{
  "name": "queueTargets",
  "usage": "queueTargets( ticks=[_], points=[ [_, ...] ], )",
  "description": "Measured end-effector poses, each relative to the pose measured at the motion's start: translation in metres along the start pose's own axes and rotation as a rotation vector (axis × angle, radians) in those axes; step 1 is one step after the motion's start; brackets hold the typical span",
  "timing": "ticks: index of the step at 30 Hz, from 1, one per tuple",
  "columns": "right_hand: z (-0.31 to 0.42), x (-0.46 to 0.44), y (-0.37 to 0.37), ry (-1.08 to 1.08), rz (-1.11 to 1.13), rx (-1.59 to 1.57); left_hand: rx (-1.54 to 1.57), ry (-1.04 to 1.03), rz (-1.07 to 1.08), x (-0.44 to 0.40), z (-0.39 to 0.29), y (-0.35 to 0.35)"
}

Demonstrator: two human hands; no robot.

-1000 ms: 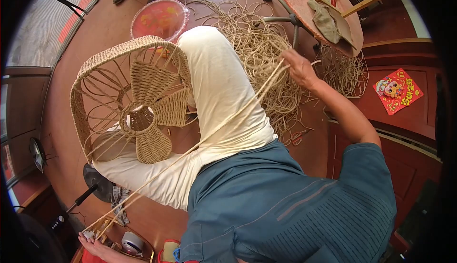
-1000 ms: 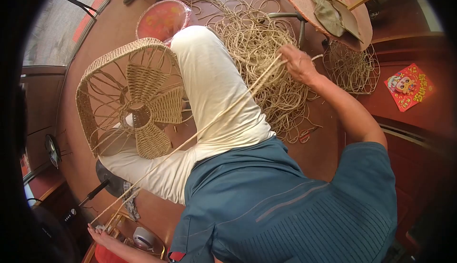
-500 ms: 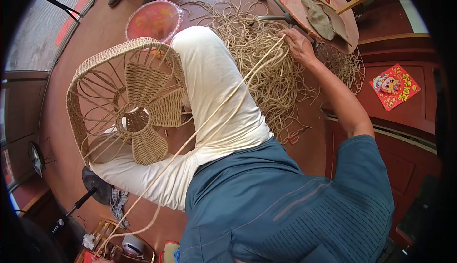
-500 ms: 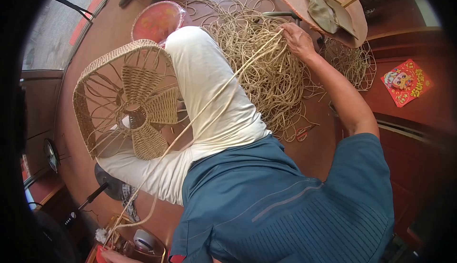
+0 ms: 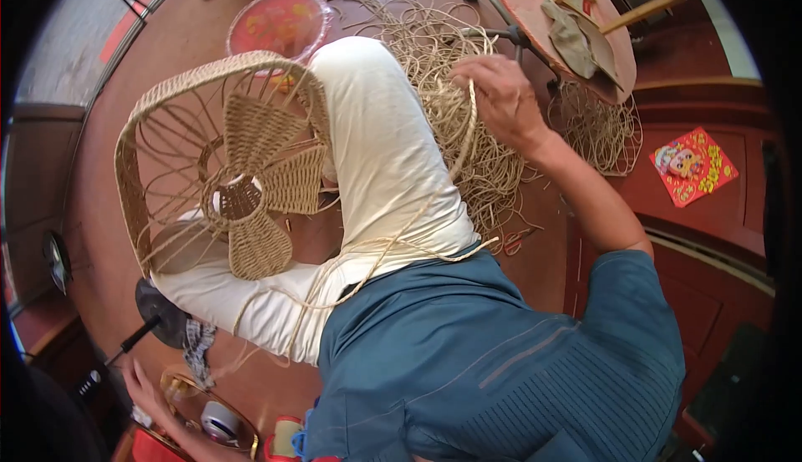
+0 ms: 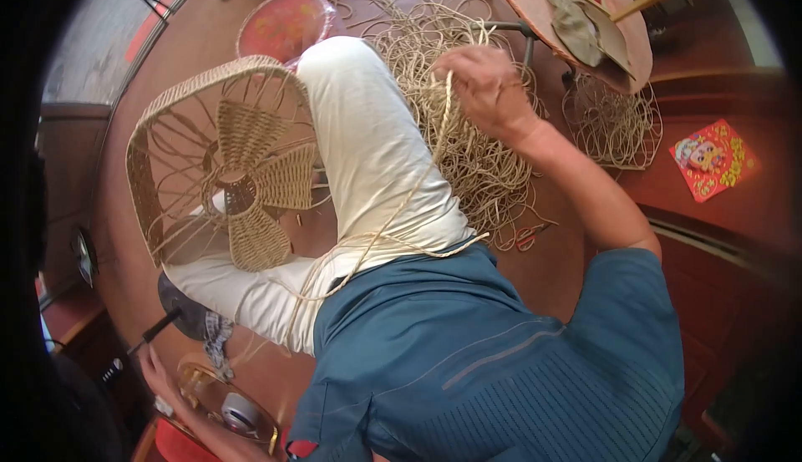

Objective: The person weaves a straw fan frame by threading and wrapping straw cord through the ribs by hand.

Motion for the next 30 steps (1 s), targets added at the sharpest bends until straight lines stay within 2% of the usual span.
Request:
queueTargets(
  ticks=[1, 2, 3, 4, 6, 7, 8, 10, 12, 15, 17, 18, 20, 21, 22, 23, 24, 25, 28, 29, 30],
  points=[
    [0.021, -0.006, -0.005, 0.051, 0.014, -0.079, 0.086, -0.038, -0.137, 0.001, -0.11, -0.007],
    [0.041, -0.009, -0.01, 0.044, 0.043, -0.202, 0.454, -0.085, -0.04, 0.016, -0.209, -0.008],
    [0.058, -0.011, -0.015, 0.036, 0.072, -0.324, 0.658, -0.138, 0.115, 0.026, -0.259, -0.023],
    [0.074, -0.013, -0.017, 0.024, 0.098, -0.44, 0.659, -0.389, 0.163, 0.043, -0.327, -0.022],
    [0.1, -0.015, -0.017, 0.153, 0.167, -0.315, 0.886, -0.644, 0.514, 0.073, -0.432, -0.029],
    [0.111, -0.014, -0.016, 0.207, 0.198, -0.25, 1.074, -0.553, 0.802, 0.095, -0.466, -0.041],
    [0.121, -0.015, -0.014, 0.23, 0.177, -0.222, 1.173, -0.647, 0.926, 0.111, -0.489, -0.059],
    [0.135, -0.018, -0.011, 0.278, 0.133, -0.168, 1.155, -0.659, 1.313, 0.132, -0.52, -0.068],
    [0.131, -0.014, -0.014, 0.258, 0.128, -0.176, 1.29, -0.604, 1.316, 0.147, -0.53, -0.076],
    [0.119, -0.009, -0.017, 0.18, 0.158, -0.193, 1.236, -0.514, 1.537, 0.133, -0.515, -0.077],
    [0.089, -0.005, -0.023, 0.192, 0.12, -0.241, 1.278, -0.388, 1.344, 0.113, -0.491, -0.059],
    [0.072, -0.001, -0.025, 0.194, 0.099, -0.262, 1.241, -0.42, 1.022, 0.1, -0.476, -0.054],
    [0.039, 0.006, -0.029, 0.063, 0.128, -0.302, 1.185, -0.306, 0.76, 0.068, -0.425, -0.051],
    [0.02, 0.013, -0.034, 0.004, 0.126, -0.301, 1.156, -0.144, 0.513, 0.059, -0.395, -0.052],
    [0.004, 0.02, -0.037, -0.055, 0.123, -0.301, 1.304, -0.202, 0.537, 0.043, -0.367, -0.04],
    [-0.011, 0.027, -0.039, -0.146, 0.123, -0.351, 1.289, -0.055, 0.391, 0.034, -0.336, -0.034],
    [-0.023, 0.033, -0.042, -0.236, 0.123, -0.403, 1.315, -0.077, 0.334, 0.022, -0.301, -0.03],
    [-0.031, 0.038, -0.043, -0.326, 0.124, -0.459, 1.288, 0.057, 0.195, 0.019, -0.284, -0.018],
    [-0.011, 0.031, -0.032, -0.456, 0.112, -0.506, 1.178, 0.138, 0.236, 0.024, -0.232, -0.004],
    [-0.002, 0.026, -0.033, -0.388, 0.074, -0.48, 1.086, 0.174, 0.234, 0.027, -0.223, -0.004],
    [0.016, 0.016, -0.035, -0.298, 0.071, -0.451, 0.961, 0.124, 0.228, 0.03, -0.216, -0.005]
  ],
)
Point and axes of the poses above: each hand's wrist, its own x-axis away from the middle knuckle, its own y-axis out of the back of the hand, z = x × y, the point moved 2 cm from there along -x, towards the middle knuckle, and after that the axes turned 13 degrees about -x, right-handed, at the moved point
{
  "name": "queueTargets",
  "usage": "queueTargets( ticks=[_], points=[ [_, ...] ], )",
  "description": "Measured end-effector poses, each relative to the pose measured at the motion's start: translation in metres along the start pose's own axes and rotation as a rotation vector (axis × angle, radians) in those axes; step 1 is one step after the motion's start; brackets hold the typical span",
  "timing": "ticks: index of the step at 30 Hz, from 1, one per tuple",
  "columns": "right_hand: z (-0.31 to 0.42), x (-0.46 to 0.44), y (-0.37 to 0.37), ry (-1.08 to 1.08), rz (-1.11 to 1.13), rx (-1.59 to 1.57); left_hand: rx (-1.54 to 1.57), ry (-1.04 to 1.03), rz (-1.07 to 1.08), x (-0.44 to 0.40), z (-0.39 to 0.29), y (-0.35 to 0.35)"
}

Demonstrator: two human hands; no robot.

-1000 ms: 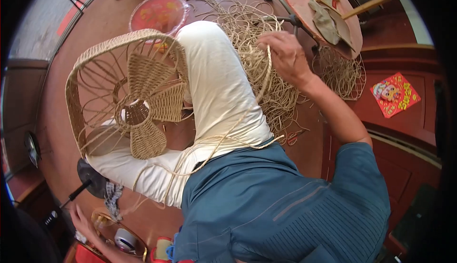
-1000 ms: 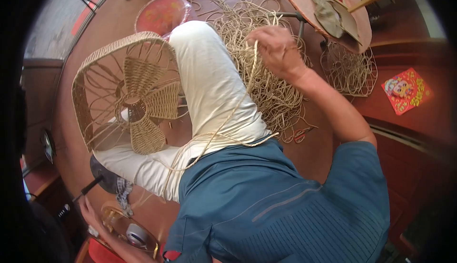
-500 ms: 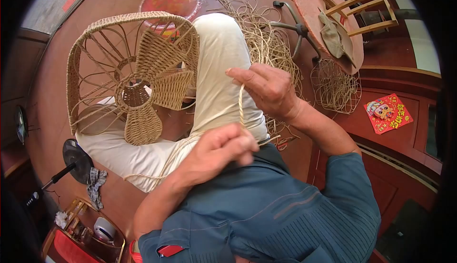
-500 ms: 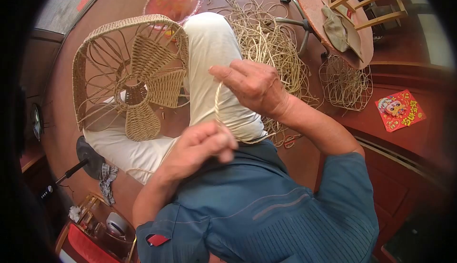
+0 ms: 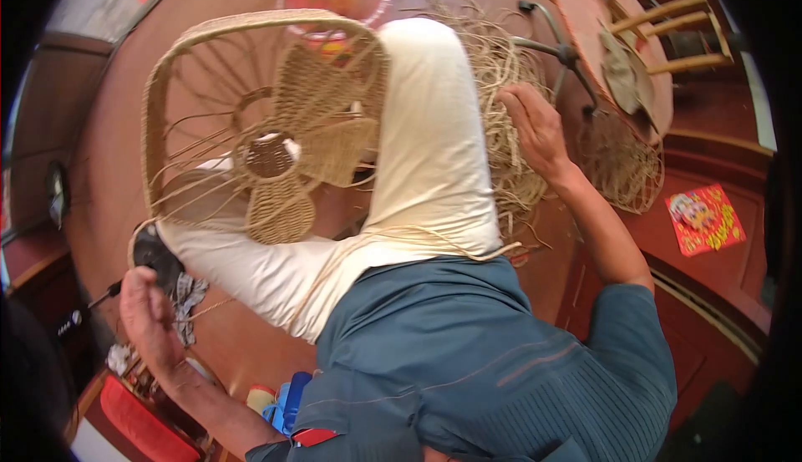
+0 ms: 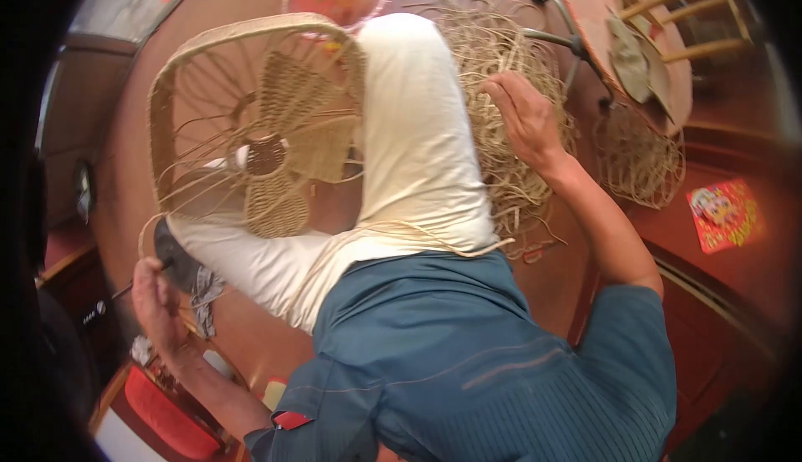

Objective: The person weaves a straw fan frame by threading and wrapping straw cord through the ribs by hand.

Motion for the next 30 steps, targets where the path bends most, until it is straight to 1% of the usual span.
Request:
queueTargets(
  ticks=[2, 4, 6, 8, 10, 11, 14, 15, 16, 18, 21, 24, 27, 28, 29, 30],
  points=[
    [0.042, -0.008, -0.008, 0.178, 0.019, 0.083, -0.156, 0.007, 0.025, 0.02, -0.029, -0.03],
    [0.082, -0.016, -0.028, 0.24, 0.076, -0.025, -0.312, -0.062, 0.233, 0.034, -0.058, -0.061],
    [0.133, -0.024, -0.06, 0.403, 0.124, -0.154, -0.303, -0.008, 0.498, 0.055, -0.097, -0.099],
    [0.177, -0.025, -0.095, 0.508, 0.256, -0.315, -0.252, -0.117, 0.673, 0.062, -0.115, -0.131],
    [0.197, -0.015, -0.125, 0.522, 0.471, -0.382, -0.227, -0.189, 0.662, 0.059, -0.118, -0.136],
    [0.193, -0.013, -0.136, 0.483, 0.574, -0.462, -0.216, -0.225, 0.662, 0.057, -0.116, -0.136],
    [0.173, -0.012, -0.141, 0.253, 0.62, -0.492, -0.203, -0.147, 0.403, 0.039, -0.088, -0.095],
    [0.158, -0.013, -0.143, 0.325, 0.53, -0.508, -0.179, -0.109, 0.301, 0.031, -0.072, -0.075],
    [0.157, -0.016, -0.134, 0.182, 0.567, -0.487, -0.155, -0.07, 0.2, 0.024, -0.055, -0.055],
    [0.144, -0.019, -0.124, 0.07, 0.562, -0.495, -0.117, 0.015, 0.08, 0.02, -0.032, -0.026],
    [0.137, -0.018, -0.117, 0.094, 0.539, -0.476, -0.181, 0.041, -0.053, 0.015, 0.003, 0.0],
    [0.131, -0.016, -0.12, 0.11, 0.504, -0.358, -0.35, 0.094, 0.008, 0.007, 0.037, 0.013],
    [0.141, -0.02, -0.126, 0.177, 0.502, -0.189, -1.652, -0.38, -0.525, 0.017, 0.042, -0.009],
    [0.146, -0.02, -0.13, 0.189, 0.511, -0.193, -1.505, -0.47, -0.604, 0.018, 0.02, -0.03],
    [0.153, -0.018, -0.136, 0.2, 0.519, -0.196, -1.355, -0.557, -0.678, 0.022, -0.017, -0.058],
    [0.16, -0.017, -0.142, 0.218, 0.524, -0.197, -1.13, -0.526, -0.449, 0.033, -0.051, -0.085]
  ],
)
Point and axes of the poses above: each hand's wrist, its own x-axis away from the middle knuckle, its own y-axis out of the back of the hand, z = x × y, the point moved 2 cm from there along -x, towards the middle knuckle, and after that the axes turned 13 degrees about -x, right-handed, at the moved point
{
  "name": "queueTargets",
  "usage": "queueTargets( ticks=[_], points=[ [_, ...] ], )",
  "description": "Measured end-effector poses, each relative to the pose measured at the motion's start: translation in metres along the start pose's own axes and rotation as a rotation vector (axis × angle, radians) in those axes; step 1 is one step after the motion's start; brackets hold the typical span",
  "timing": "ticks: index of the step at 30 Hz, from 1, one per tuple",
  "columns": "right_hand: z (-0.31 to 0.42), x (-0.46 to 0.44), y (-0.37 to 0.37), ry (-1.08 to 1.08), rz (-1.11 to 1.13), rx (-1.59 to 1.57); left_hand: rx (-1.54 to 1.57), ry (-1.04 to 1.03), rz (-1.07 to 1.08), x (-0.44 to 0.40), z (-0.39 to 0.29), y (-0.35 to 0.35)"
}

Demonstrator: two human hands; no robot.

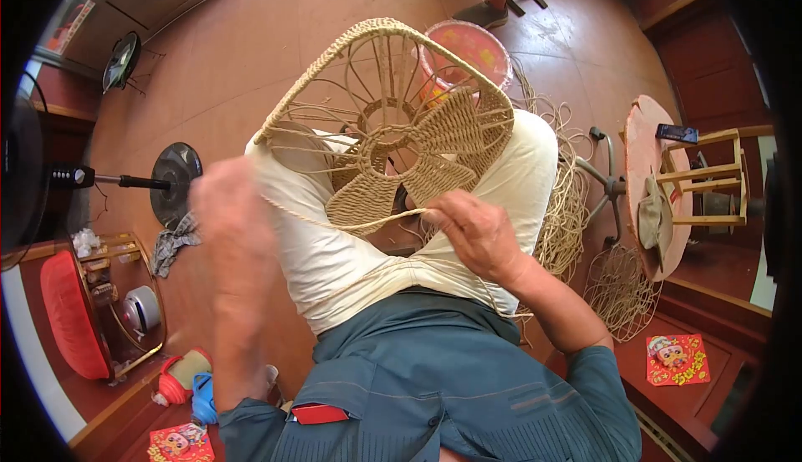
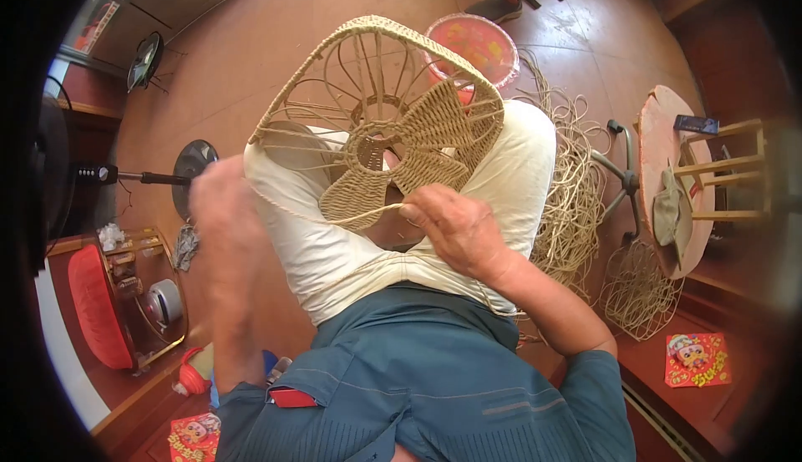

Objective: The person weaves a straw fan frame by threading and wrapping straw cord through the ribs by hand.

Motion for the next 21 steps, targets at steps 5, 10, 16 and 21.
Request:
queueTargets(
  ticks=[5, 10, 16, 21],
  points=[
    [0.008, -0.021, -0.018, 0.073, 0.011, 0.08, 1.018, 0.074, 0.194, 0.012, -0.118, -0.022],
    [0.004, -0.042, -0.002, 0.078, -0.063, 0.015, 1.204, 0.09, 0.33, 0.005, -0.103, -0.043],
    [0.005, -0.087, 0.007, 0.161, -0.223, 0.059, 0.726, 0.179, -0.057, -0.016, -0.06, -0.043],
    [0.013, -0.121, -0.003, 0.405, -0.21, 0.21, 0.3, 0.143, -0.251, -0.042, -0.035, -0.037]
  ],
)
Point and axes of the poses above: each hand's wrist, its own x-axis away from the middle knuckle, its own y-axis out of the back of the hand, z = x × y, the point moved 2 cm from there along -x, towards the middle knuckle, and after that the axes turned 13 degrees about -x, right-handed, at the moved point
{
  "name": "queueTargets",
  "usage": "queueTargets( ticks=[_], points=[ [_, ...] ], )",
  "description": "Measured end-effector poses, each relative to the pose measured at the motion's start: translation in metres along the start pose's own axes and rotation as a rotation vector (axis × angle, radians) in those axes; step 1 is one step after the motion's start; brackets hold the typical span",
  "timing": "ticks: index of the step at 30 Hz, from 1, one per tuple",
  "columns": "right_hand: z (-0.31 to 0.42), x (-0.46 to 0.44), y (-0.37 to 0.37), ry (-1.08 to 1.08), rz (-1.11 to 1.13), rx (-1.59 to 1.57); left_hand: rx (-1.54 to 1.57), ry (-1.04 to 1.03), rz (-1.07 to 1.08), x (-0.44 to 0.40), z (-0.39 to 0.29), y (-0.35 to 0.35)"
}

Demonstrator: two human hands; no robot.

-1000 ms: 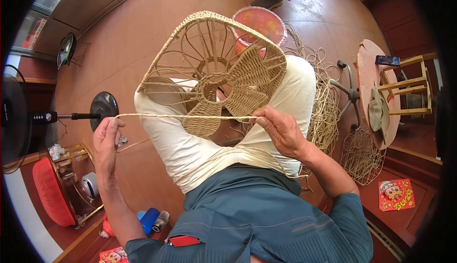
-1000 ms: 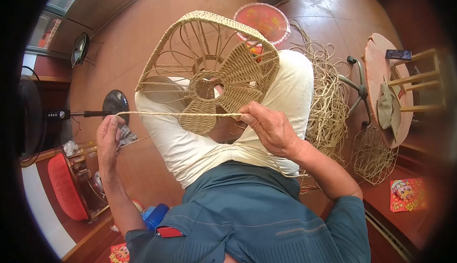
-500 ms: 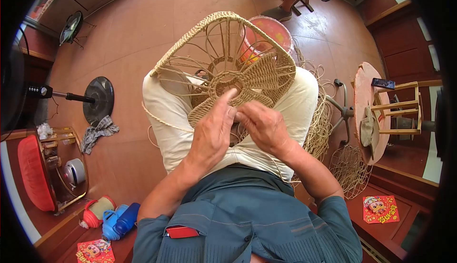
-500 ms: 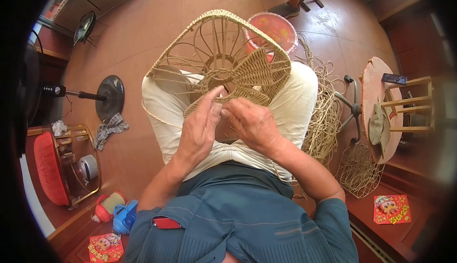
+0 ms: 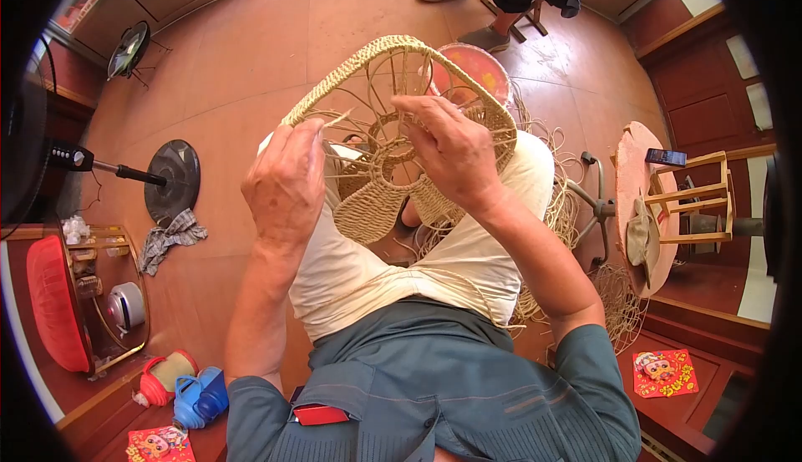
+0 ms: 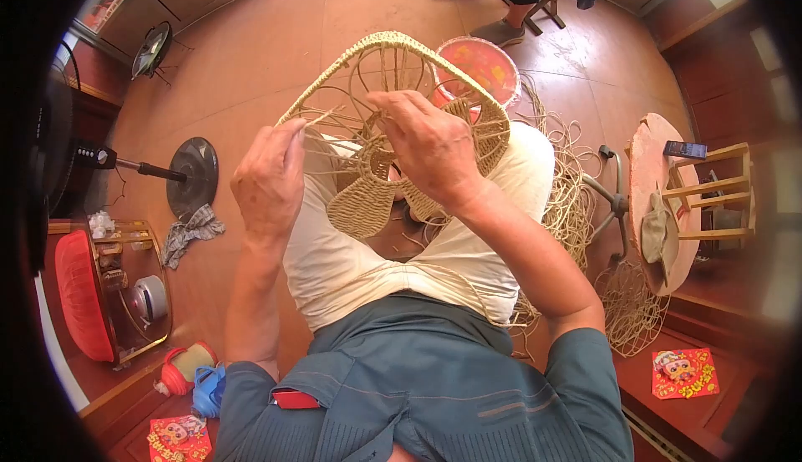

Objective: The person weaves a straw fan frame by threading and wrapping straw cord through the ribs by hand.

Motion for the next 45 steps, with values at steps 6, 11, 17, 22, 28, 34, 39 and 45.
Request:
queueTargets(
  ticks=[6, 11, 17, 22, 28, 34, 39, 45],
  points=[
    [-0.017, -0.009, -0.027, -0.023, 0.163, 0.157, 0.011, -0.083, 0.024, -0.014, -0.008, -0.022],
    [-0.023, -0.01, -0.032, -0.046, 0.189, 0.183, 0.145, 0.017, 0.038, -0.018, -0.012, -0.031],
    [-0.028, -0.006, -0.034, 0.084, 0.024, 0.02, 0.174, 0.029, 0.075, -0.017, -0.012, -0.038],
    [-0.018, 0.017, -0.026, 0.02, -0.031, -0.069, -0.149, -0.207, -0.062, -0.011, -0.039, -0.029],
    [-0.024, 0.026, 0.012, -0.104, -0.067, -0.093, 0.088, -0.276, -0.082, -0.003, -0.057, -0.066],
    [-0.027, -0.017, 0.022, 0.115, -0.17, -0.019, 0.066, -0.25, -0.143, -0.01, -0.063, -0.078],
    [-0.039, -0.032, 0.009, 0.198, -0.126, 0.095, -0.112, -0.304, -0.207, -0.013, -0.071, -0.082],
    [-0.043, -0.023, 0.01, 0.073, -0.156, 0.016, -0.104, -0.31, -0.02, -0.01, -0.075, -0.084]
  ],
)
Point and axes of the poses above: each hand's wrist, its own x-axis away from the middle knuckle, its own y-axis out of the back of the hand, z = x × y, the point moved 2 cm from there along -x, towards the middle knuckle, and after that the axes turned 13 degrees about -x, right-handed, at the moved point
